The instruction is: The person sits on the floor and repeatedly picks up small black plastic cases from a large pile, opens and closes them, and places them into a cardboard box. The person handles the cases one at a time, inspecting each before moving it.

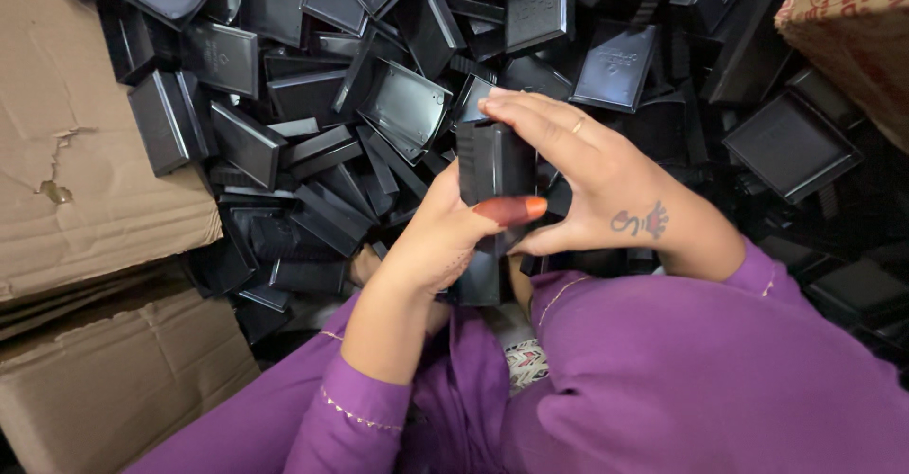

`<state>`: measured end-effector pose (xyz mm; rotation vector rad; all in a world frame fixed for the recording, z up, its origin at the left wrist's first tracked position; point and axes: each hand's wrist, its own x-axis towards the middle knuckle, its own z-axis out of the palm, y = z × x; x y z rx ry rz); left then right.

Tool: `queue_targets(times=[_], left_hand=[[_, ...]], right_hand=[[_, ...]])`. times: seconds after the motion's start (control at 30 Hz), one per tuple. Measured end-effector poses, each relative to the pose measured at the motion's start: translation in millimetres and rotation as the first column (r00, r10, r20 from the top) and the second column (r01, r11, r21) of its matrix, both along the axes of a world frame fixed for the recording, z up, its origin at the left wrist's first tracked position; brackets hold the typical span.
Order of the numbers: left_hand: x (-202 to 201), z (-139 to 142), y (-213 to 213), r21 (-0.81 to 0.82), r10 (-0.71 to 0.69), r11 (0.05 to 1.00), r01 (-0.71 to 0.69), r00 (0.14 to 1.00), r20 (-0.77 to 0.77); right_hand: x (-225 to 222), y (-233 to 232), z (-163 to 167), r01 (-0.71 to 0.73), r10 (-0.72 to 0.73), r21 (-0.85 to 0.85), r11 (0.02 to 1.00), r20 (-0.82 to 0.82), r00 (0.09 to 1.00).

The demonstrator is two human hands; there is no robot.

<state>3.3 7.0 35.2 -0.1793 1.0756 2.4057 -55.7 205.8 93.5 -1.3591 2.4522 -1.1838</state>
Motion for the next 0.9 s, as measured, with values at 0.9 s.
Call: queue_targets(times=[0.9], left_hand=[[36, 32, -201, -0.811, 0.811, -0.312, -0.495, 0.307, -0.498]], right_hand=[[-73, 29, -28, 0.483, -0.052, 0.365, 0.796, -0.753, 0.656]])
